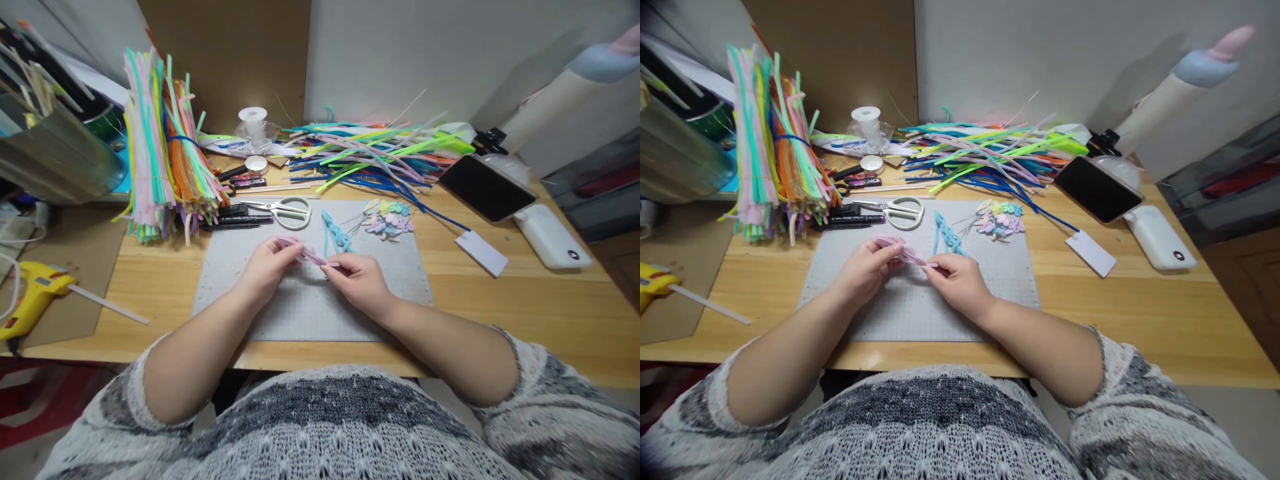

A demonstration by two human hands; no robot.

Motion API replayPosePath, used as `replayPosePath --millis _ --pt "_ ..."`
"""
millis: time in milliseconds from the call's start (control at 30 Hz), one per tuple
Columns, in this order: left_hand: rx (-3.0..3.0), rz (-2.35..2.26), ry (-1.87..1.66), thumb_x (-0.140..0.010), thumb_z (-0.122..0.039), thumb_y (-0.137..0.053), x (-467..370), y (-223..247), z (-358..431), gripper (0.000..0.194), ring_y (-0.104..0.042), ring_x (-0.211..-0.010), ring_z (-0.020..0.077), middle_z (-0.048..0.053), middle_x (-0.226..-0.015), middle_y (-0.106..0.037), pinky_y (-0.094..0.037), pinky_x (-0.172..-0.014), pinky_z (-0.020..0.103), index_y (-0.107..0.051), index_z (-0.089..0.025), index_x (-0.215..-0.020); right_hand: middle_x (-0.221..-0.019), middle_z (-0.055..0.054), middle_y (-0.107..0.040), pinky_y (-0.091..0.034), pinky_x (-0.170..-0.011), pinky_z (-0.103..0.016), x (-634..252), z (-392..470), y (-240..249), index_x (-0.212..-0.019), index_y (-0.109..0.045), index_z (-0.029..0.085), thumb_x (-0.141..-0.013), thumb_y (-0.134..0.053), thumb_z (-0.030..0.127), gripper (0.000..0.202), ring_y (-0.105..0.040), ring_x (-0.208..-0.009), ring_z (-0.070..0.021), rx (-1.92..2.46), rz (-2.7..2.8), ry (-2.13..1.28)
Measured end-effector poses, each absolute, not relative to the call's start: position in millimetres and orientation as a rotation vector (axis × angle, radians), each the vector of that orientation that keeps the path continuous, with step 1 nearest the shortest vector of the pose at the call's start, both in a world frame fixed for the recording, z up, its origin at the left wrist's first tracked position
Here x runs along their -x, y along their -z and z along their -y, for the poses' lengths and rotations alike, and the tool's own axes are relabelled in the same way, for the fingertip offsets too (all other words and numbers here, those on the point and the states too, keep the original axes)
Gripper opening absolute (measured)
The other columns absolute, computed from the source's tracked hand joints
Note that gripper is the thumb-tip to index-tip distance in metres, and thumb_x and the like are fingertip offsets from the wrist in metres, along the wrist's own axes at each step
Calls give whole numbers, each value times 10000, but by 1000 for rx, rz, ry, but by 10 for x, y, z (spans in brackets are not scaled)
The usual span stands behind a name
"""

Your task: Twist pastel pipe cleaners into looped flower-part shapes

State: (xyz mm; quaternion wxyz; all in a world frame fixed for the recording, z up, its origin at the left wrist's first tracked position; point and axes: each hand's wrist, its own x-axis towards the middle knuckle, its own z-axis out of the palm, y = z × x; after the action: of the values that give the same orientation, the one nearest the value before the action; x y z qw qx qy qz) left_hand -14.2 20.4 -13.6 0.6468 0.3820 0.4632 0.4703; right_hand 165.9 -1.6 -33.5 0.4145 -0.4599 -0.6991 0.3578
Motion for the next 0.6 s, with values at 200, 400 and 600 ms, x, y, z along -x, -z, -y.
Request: replayPosePath --millis 200,400,600 --pt "-939 -1029 -1099 -655 -330 -770 156 142 -200 254 -574 -694 120 9 -739 -658 -429 -692 253 -655 -140 -779 -503 22 -550 -372 -473 -222 -1659 -5 264 -687 -649 150 -794 -621 298 185 -488 -460 -93 1142 1586 -1350" --pt "-889 -948 -1098 -610 -303 -806 172 79 -187 256 -557 -657 102 4 -716 -655 -413 -670 234 -682 -137 -761 -456 46 -527 -314 -343 -174 -1662 -48 247 -710 -667 133 -731 -691 326 196 -451 -341 -60 981 1165 -1921" --pt "-861 -833 -1048 -584 -323 -822 158 30 -173 266 -542 -636 106 3 -663 -629 -402 -645 241 -682 -134 -708 -420 35 -536 -312 -315 -140 -1671 -56 236 -696 -684 113 -692 -716 306 195 -453 -314 -52 898 1005 -2144"
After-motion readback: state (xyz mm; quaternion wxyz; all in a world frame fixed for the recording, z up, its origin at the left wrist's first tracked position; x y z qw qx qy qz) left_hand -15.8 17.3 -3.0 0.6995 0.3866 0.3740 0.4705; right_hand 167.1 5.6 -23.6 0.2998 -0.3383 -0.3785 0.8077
